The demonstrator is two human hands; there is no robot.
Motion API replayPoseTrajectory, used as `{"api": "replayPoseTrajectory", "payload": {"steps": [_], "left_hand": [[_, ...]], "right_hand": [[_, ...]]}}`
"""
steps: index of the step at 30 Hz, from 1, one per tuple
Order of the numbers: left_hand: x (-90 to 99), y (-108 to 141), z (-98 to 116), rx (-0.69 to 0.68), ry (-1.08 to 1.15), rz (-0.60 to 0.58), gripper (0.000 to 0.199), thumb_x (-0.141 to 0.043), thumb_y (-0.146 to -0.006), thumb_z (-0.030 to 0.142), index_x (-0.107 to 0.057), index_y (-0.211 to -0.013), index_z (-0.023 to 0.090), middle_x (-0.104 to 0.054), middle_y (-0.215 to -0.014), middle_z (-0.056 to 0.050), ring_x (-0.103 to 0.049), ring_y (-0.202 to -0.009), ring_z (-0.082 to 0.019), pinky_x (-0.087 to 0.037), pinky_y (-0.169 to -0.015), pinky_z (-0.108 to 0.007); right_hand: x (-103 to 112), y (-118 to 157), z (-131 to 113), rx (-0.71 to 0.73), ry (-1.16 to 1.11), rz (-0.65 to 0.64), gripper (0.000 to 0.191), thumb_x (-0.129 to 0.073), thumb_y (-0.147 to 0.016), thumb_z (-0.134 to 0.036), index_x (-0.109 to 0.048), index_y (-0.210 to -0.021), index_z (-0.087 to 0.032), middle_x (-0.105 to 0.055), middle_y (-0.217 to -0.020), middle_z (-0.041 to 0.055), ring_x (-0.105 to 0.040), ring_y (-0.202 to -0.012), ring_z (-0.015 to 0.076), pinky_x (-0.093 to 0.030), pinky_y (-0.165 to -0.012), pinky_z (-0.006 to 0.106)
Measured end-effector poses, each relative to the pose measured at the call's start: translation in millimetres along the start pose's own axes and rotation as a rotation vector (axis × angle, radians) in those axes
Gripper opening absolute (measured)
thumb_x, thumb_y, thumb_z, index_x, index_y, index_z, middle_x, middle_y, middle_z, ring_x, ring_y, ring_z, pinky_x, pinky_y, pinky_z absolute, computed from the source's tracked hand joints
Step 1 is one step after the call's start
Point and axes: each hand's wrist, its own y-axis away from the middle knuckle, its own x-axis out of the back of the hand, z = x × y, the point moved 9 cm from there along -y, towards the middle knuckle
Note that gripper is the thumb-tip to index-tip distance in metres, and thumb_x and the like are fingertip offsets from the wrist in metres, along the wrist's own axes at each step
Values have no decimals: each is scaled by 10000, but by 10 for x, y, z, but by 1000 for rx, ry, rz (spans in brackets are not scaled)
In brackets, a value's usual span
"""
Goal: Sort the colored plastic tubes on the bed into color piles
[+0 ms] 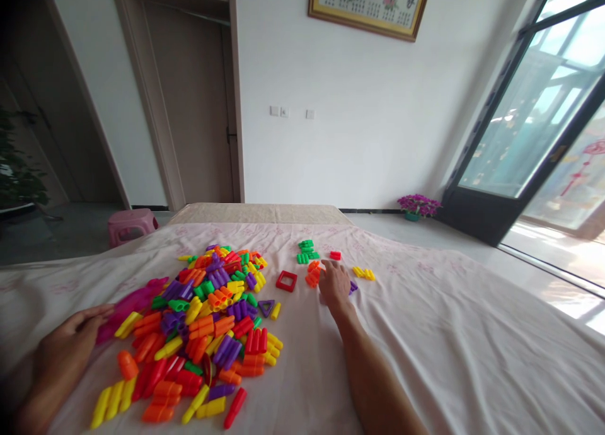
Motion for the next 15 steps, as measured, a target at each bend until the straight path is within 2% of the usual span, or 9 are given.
{"api": "replayPoseTrajectory", "payload": {"steps": [3, 6, 10, 13, 15], "left_hand": [[-9, 10, -1, 25, 52, -10, 385, -521, -852, 476, -722, -1092, 253, -759, -1110, -40, -689, -988, -260, -510, -828, -311], [-17, 9, -1, 16, 80, -10, 371, -518, -856, 464, -719, -1088, 256, -756, -1115, -33, -682, -1001, -248, -502, -859, -304], [-9, 9, -8, 10, 61, 2, 369, -529, -851, 465, -728, -1076, 251, -755, -1124, -34, -684, -984, -250, -503, -841, -306], [-4, 6, -10, 6, 40, 10, 376, -518, -858, 470, -730, -1077, 250, -761, -1117, -32, -693, -960, -244, -510, -801, -298], [17, 1, 36, -60, -12, 39, 383, -502, -866, 464, -734, -1072, 239, -773, -1075, -33, -703, -894, -231, -516, -756, -287]], "right_hand": [[63, 79, -294, 131, -98, 42, 348, -482, -936, -217, -712, -1196, -240, -699, -1215, 74, -590, -1130, 257, -429, -981, 377], [21, 238, -726, 318, -212, -13, 340, -499, -934, -199, -702, -1206, -220, -707, -1192, 74, -584, -1133, 243, -435, -998, 371], [-125, 503, -1274, 550, -244, -132, 465, -514, -930, -184, -581, -1387, -238, -610, -1385, 69, -519, -1248, 248, -419, -1051, 398], [-255, 624, -1516, 643, -232, -199, 572, -504, -929, -160, -463, -1493, -251, -492, -1517, 61, -434, -1352, 257, -384, -1103, 436], [-322, 668, -1612, 697, -236, -231, 591, -505, -933, -153, -439, -1509, -267, -461, -1543, 49, -379, -1399, 261, -354, -1131, 452]]}}
